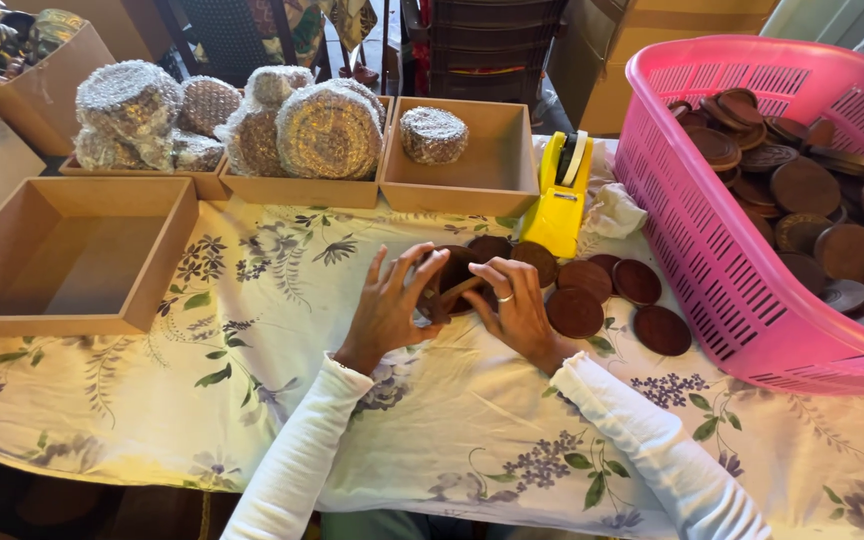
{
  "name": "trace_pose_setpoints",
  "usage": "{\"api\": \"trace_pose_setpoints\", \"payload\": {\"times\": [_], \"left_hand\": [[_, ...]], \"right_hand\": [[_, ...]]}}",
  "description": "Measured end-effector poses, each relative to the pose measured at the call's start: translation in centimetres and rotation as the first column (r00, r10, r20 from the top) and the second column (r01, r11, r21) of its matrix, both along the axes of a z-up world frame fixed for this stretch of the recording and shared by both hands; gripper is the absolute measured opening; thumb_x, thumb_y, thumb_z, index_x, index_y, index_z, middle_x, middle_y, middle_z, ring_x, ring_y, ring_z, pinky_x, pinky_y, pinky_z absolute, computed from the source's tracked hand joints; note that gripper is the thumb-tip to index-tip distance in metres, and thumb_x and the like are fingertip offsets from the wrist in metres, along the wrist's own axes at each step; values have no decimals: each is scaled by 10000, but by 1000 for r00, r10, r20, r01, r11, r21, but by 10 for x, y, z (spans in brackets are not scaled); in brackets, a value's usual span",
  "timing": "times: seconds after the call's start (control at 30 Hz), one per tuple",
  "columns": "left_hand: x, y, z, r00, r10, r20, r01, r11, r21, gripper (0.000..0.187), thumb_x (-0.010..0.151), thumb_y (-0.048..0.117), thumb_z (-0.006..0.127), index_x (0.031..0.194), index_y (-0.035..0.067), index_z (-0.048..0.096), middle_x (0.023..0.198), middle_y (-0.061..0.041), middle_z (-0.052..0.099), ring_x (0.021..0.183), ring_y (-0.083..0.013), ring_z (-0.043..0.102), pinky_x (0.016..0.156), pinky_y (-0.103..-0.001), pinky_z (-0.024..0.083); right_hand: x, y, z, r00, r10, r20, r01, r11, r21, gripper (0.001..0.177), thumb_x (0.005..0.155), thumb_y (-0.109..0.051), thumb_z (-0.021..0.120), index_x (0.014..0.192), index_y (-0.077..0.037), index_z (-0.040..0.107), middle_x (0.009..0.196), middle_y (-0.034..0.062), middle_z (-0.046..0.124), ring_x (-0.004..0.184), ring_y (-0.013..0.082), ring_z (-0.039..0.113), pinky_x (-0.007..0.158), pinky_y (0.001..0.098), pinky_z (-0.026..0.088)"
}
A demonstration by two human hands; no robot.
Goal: Wrapping brown disc-shaped objects in tissue paper and organizing them on a table and in boxes.
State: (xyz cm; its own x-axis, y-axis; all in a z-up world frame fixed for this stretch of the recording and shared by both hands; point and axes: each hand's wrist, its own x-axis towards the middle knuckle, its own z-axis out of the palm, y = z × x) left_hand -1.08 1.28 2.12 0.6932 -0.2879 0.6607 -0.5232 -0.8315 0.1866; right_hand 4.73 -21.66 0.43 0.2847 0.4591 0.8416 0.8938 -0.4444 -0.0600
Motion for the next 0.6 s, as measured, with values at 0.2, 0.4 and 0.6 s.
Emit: {"api": "trace_pose_setpoints", "payload": {"times": [0.2, 0.4, 0.6], "left_hand": [[23, 30, -30, 989, 134, -66, -143, 977, -160, 1150, 520, 531, 940, 1455, 86, 441, 1389, -140, 571, 1289, -326, 556, 1125, -591, 327], [37, 46, -50, 896, 338, -288, -415, 869, -269, 1206, 538, 546, 967, 1486, 85, 382, 1339, -167, 603, 1256, -354, 564, 1093, -576, 348], [35, 40, -52, 909, 383, -162, -415, 866, -280, 1115, 602, 367, 936, 1522, 119, 357, 1526, -146, 468, 1386, -363, 467, 1134, -607, 308]], "right_hand": [[26, -4, -28, 939, 61, -339, 37, 961, 275, 255, 998, -73, 687, 1209, -39, 547, 1031, 98, 632, 898, 237, 614, 818, 351, 510], [41, -4, -27, 570, 424, -704, 103, 813, 573, 300, 1030, -166, 633, 1262, -29, 502, 878, 26, 629, 622, 59, 568, 564, 215, 484], [36, -5, -23, 576, 409, -708, 83, 832, 548, 317, 1034, -141, 635, 1305, -50, 498, 852, 9, 639, 600, 55, 534, 524, 219, 444]]}}
